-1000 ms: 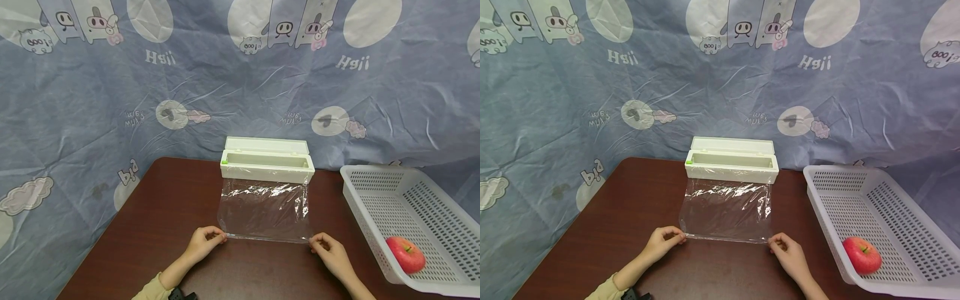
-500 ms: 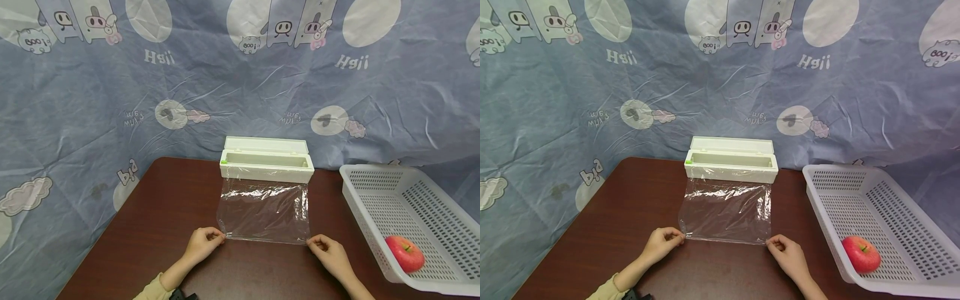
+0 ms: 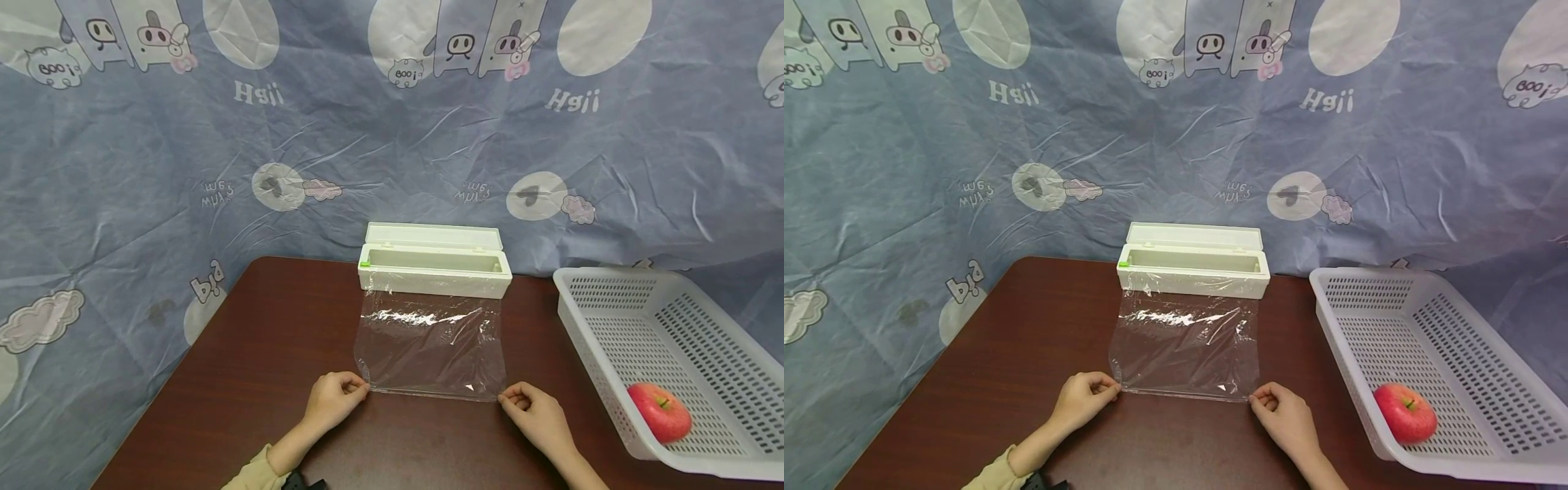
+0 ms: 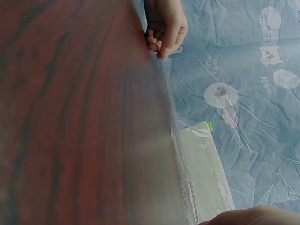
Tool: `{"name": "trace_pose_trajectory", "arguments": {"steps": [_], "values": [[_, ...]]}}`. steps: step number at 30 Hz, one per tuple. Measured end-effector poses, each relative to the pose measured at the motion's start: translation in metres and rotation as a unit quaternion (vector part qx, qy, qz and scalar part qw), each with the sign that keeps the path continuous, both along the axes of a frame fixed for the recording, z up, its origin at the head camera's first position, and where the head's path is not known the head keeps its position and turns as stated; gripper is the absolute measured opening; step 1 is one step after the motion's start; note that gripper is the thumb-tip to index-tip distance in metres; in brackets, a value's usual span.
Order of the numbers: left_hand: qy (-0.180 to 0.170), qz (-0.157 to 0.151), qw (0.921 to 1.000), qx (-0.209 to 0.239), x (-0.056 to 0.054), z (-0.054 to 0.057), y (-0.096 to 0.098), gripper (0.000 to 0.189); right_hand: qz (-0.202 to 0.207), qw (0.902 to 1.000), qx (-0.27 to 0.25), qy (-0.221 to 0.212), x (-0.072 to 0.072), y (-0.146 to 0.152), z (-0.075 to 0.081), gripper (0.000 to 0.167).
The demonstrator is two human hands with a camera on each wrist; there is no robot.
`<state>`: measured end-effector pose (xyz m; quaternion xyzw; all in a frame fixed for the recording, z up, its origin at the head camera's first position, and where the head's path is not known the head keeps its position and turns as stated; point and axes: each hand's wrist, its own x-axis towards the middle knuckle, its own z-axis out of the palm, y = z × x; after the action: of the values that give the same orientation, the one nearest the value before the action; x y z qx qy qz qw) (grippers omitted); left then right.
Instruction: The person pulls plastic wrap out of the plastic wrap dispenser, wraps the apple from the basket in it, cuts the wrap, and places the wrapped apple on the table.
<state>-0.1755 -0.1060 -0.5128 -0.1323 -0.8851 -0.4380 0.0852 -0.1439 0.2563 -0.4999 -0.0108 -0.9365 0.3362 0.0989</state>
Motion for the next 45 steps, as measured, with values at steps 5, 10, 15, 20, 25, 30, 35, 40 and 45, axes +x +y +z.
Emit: {"name": "trace_pose_trajectory", "arguments": {"steps": [5,10,15,20,25,30,35,40,45], "values": [[0.0,0.009,0.9999,-0.009,0.0,0.0,-0.001,0.007,0.003,1.0,0.0,0.001,0.0,0.0,0.0,0.012],[-0.002,0.02,0.9996,-0.018,0.001,0.001,-0.001,0.007,0.0,1.0,-0.002,-0.002,0.0,0.0,0.001,0.012],[0.004,0.033,0.9991,-0.027,0.001,0.0,-0.003,0.01,-0.003,1.0,-0.003,-0.006,0.0,0.0,0.001,0.013],[0.01,0.031,0.9992,-0.022,0.0,-0.001,-0.003,0.01,-0.011,0.9997,-0.004,-0.02,0.0,0.001,0.001,0.017],[0.014,0.033,0.9992,-0.015,0.0,-0.001,-0.004,0.008,-0.016,0.9991,-0.004,-0.039,-0.001,0.001,0.003,0.02],[0.018,0.026,0.9995,0.003,-0.001,0.0,-0.005,0.006,-0.016,0.9982,-0.009,-0.056,-0.001,0.002,0.007,0.026],[0.05,-0.003,0.9987,0.007,-0.003,0.0,-0.008,0.006,-0.013,0.9981,-0.006,-0.06,0.0,0.003,0.011,0.03],[0.12,-0.048,0.9902,-0.053,-0.006,0.001,-0.013,0.009,-0.014,0.999,0.006,-0.043,0.002,0.006,0.019,0.033],[0.189,-0.082,0.9724,-0.109,-0.01,0.004,-0.018,0.016,-0.016,0.9995,0.005,-0.027,0.004,0.009,0.03,0.035]]}}
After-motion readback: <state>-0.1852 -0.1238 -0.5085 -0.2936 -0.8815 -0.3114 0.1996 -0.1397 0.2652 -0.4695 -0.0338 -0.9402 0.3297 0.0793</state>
